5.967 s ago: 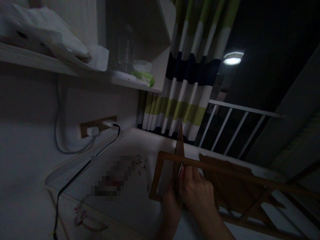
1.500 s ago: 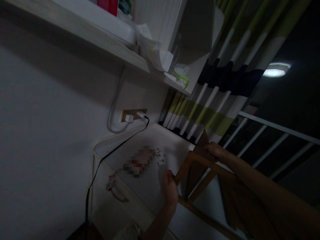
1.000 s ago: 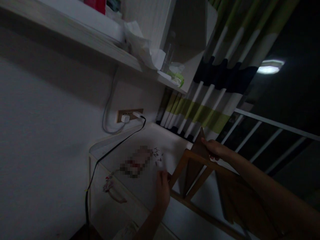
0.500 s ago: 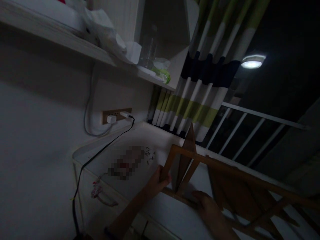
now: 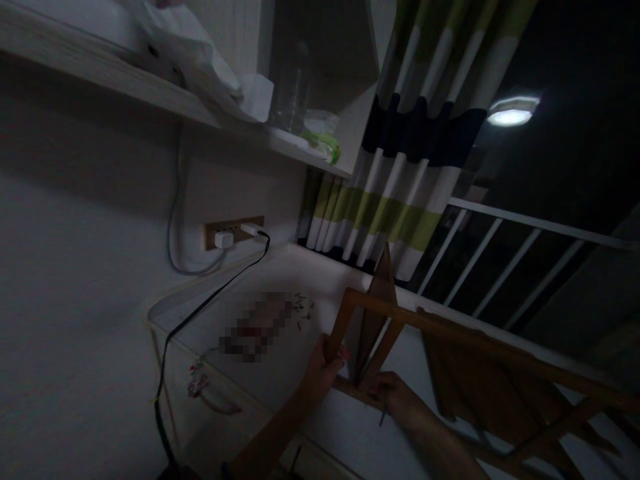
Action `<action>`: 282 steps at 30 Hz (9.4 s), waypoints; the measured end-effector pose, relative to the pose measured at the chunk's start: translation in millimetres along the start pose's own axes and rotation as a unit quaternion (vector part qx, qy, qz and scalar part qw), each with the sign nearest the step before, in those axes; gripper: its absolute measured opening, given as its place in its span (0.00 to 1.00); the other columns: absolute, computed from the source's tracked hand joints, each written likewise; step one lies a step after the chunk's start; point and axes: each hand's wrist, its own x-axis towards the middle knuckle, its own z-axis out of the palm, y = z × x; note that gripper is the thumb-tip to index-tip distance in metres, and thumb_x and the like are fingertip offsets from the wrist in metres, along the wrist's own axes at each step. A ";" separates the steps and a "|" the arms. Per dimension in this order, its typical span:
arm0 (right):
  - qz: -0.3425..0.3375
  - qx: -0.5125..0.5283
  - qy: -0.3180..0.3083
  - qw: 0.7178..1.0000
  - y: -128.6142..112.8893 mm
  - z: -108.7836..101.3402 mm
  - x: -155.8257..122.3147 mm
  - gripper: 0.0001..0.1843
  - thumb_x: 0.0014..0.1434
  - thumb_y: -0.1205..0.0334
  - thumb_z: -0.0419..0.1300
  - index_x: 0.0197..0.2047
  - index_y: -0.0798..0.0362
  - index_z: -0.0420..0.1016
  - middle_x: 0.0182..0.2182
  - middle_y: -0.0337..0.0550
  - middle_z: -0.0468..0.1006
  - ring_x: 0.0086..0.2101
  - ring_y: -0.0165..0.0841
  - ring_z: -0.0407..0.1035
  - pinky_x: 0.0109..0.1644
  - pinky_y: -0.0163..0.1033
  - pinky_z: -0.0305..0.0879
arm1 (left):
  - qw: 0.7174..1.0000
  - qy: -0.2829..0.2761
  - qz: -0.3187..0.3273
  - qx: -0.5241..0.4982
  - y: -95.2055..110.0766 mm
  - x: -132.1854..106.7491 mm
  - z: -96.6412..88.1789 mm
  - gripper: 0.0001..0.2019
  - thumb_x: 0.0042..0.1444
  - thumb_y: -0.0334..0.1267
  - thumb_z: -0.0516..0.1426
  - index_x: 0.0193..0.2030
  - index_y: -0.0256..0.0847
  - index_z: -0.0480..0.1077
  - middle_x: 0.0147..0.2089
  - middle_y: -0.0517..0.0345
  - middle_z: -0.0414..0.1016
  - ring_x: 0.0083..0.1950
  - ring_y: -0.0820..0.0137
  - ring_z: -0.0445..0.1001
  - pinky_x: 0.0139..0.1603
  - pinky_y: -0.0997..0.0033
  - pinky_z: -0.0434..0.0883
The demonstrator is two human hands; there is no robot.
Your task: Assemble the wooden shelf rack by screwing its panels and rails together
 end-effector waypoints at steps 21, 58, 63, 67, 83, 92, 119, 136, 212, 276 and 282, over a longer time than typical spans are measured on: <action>-0.090 0.061 -0.104 0.989 -24.0 6.9 -2.1 0.14 0.38 0.63 0.50 0.25 0.55 0.76 0.26 0.41 0.76 0.32 0.39 0.68 0.43 0.44 0.60 | 0.999 0.021 -0.018 0.037 2.4 -2.5 0.0 0.07 0.46 0.35 0.53 0.32 0.39 0.58 0.29 0.62 0.64 0.31 0.72 0.65 0.34 0.71 0.63; -0.316 -0.165 -0.019 0.934 4.7 -4.6 -10.5 0.21 0.44 0.76 0.47 0.39 0.53 0.70 0.42 0.44 0.70 0.44 0.34 0.62 0.50 0.39 0.58 | 0.843 -0.179 -0.040 0.506 46.0 -33.9 27.0 0.20 0.49 0.19 0.42 0.49 0.32 0.53 0.40 0.40 0.72 0.40 0.63 0.73 0.35 0.70 0.66; -0.340 -0.222 -0.028 0.913 5.4 -4.6 -12.3 0.16 0.44 0.74 0.53 0.37 0.53 0.70 0.40 0.45 0.71 0.45 0.37 0.62 0.52 0.45 0.56 | 0.827 -0.169 -0.037 0.536 41.5 -35.1 29.3 0.16 0.50 0.21 0.45 0.47 0.33 0.57 0.39 0.40 0.73 0.39 0.62 0.73 0.36 0.69 0.66; -0.344 -0.258 -0.018 0.903 10.6 -2.6 -9.9 0.12 0.51 0.72 0.52 0.39 0.54 0.70 0.40 0.46 0.71 0.45 0.37 0.61 0.51 0.45 0.56 | 0.815 -0.155 -0.033 0.558 35.2 -36.6 31.0 0.14 0.54 0.24 0.45 0.47 0.34 0.57 0.37 0.42 0.73 0.39 0.61 0.74 0.36 0.68 0.67; -0.321 -0.344 0.040 0.882 13.7 0.1 -14.7 0.05 0.53 0.70 0.53 0.33 0.55 0.70 0.33 0.44 0.72 0.39 0.35 0.62 0.43 0.38 0.60 | 0.790 -0.201 0.061 0.576 25.6 -34.3 20.6 0.11 0.55 0.25 0.45 0.45 0.37 0.60 0.37 0.47 0.71 0.38 0.62 0.72 0.38 0.67 0.67; -0.320 -0.401 0.075 0.855 14.5 1.9 -22.5 0.05 0.57 0.66 0.51 0.34 0.53 0.68 0.35 0.46 0.72 0.39 0.37 0.62 0.42 0.39 0.60 | 0.800 -0.080 0.124 0.582 31.1 -93.4 27.0 0.10 0.59 0.33 0.41 0.39 0.35 0.61 0.40 0.46 0.65 0.42 0.60 0.64 0.45 0.57 0.63; -0.320 -0.462 0.102 0.821 -7.6 4.6 -26.2 0.13 0.62 0.57 0.44 0.33 0.54 0.62 0.30 0.45 0.69 0.33 0.37 0.65 0.36 0.39 0.58 | 0.956 0.102 0.055 0.268 11.6 -86.8 16.6 0.06 0.52 0.37 0.55 0.33 0.42 0.73 0.33 0.60 0.76 0.33 0.72 0.73 0.36 0.75 0.68; -0.298 -0.427 0.075 0.851 -28.6 -0.2 -38.7 0.09 0.62 0.59 0.47 0.35 0.55 0.62 0.32 0.44 0.68 0.35 0.37 0.65 0.37 0.38 0.59 | 0.931 0.128 0.141 0.312 15.6 -80.4 26.1 0.06 0.52 0.39 0.56 0.28 0.41 0.67 0.26 0.60 0.73 0.28 0.72 0.71 0.32 0.75 0.67; -0.376 -0.448 -0.169 0.793 -69.7 -31.9 10.3 0.17 0.56 0.64 0.50 0.49 0.42 0.66 0.41 0.36 0.75 0.40 0.33 0.68 0.43 0.36 0.61 | 0.945 0.068 -0.150 -0.284 9.7 -68.9 21.1 0.28 0.33 0.46 0.67 0.44 0.41 0.69 0.31 0.57 0.73 0.34 0.69 0.73 0.41 0.66 0.71; -0.372 -0.402 -0.181 0.817 -70.2 -37.2 1.4 0.07 0.58 0.63 0.52 0.40 0.47 0.67 0.36 0.37 0.73 0.38 0.31 0.67 0.40 0.33 0.59 | 0.987 0.087 -0.071 -0.118 13.9 -70.9 33.0 0.15 0.38 0.39 0.64 0.34 0.37 0.68 0.30 0.58 0.71 0.33 0.72 0.69 0.32 0.76 0.67; -0.379 -0.450 -0.146 0.795 -72.3 -36.3 1.2 0.09 0.59 0.61 0.52 0.42 0.45 0.69 0.35 0.37 0.74 0.36 0.30 0.67 0.38 0.33 0.60 | 0.982 0.094 -0.085 -0.142 16.6 -71.6 34.8 0.21 0.40 0.43 0.64 0.42 0.42 0.68 0.40 0.53 0.75 0.41 0.64 0.73 0.34 0.72 0.70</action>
